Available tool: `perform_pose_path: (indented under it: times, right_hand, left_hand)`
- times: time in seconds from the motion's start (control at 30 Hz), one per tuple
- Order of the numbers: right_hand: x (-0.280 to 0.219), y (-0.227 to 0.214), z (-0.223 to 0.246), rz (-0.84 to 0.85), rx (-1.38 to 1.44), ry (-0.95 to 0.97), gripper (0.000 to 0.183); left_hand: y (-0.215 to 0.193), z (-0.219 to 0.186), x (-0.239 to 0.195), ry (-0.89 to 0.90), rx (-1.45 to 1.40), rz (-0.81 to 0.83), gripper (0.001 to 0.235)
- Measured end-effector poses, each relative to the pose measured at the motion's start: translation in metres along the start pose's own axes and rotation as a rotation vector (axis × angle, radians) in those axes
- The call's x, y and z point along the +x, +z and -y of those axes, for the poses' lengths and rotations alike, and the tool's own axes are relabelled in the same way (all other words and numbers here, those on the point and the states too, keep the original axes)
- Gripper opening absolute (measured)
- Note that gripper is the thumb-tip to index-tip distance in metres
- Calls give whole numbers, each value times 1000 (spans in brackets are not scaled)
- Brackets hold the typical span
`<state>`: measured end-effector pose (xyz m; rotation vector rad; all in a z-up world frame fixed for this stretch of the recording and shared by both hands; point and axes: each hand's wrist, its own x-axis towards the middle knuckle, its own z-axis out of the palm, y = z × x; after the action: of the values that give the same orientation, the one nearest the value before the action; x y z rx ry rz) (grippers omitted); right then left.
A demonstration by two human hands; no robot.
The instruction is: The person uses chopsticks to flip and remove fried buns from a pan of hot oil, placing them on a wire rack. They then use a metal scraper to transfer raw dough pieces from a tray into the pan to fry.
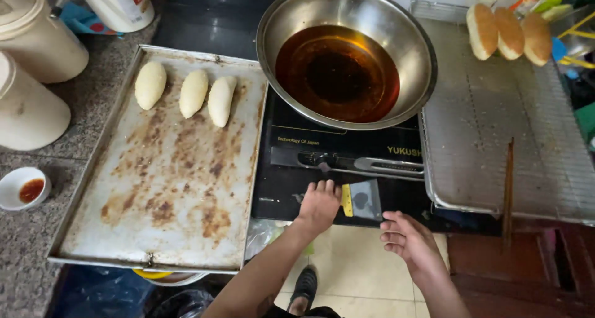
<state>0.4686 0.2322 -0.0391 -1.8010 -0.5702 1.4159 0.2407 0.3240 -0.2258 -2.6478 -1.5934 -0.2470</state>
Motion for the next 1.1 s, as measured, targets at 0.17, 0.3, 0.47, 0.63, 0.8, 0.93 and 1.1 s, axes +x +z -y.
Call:
perform_pose_path:
  times: [0.17,0.3,0.47,0.63,0.8,0.93,1.1]
  right_hand:
    - [32,12,6,165,-62,-64,44]
    - [16,88,41,386,-99,-137,42]
    - [21,190,66,600,-143,-189,36]
    - [19,316,103,717,-198,-216,32]
    - [10,468,154,746,-300,-300,38]
    - [69,575,156,682,-342,-268,37]
    - [145,677,148,546,-479,-282,47]
  left_hand:
    - [-60,18,-61,-163,-110,72,47]
    - [-112,88,-138,-394,-277,257,69]
    - [-198,227,-246,-645,-232,105,54]
    - [-309,338,-283,-678,-26,-116,41]
    - [-344,455,-261,-672,341,-16,36]
    - [-318,554,-222,-539,406,-15,32]
    - [-265,636,-168,-413,522,-157,18]
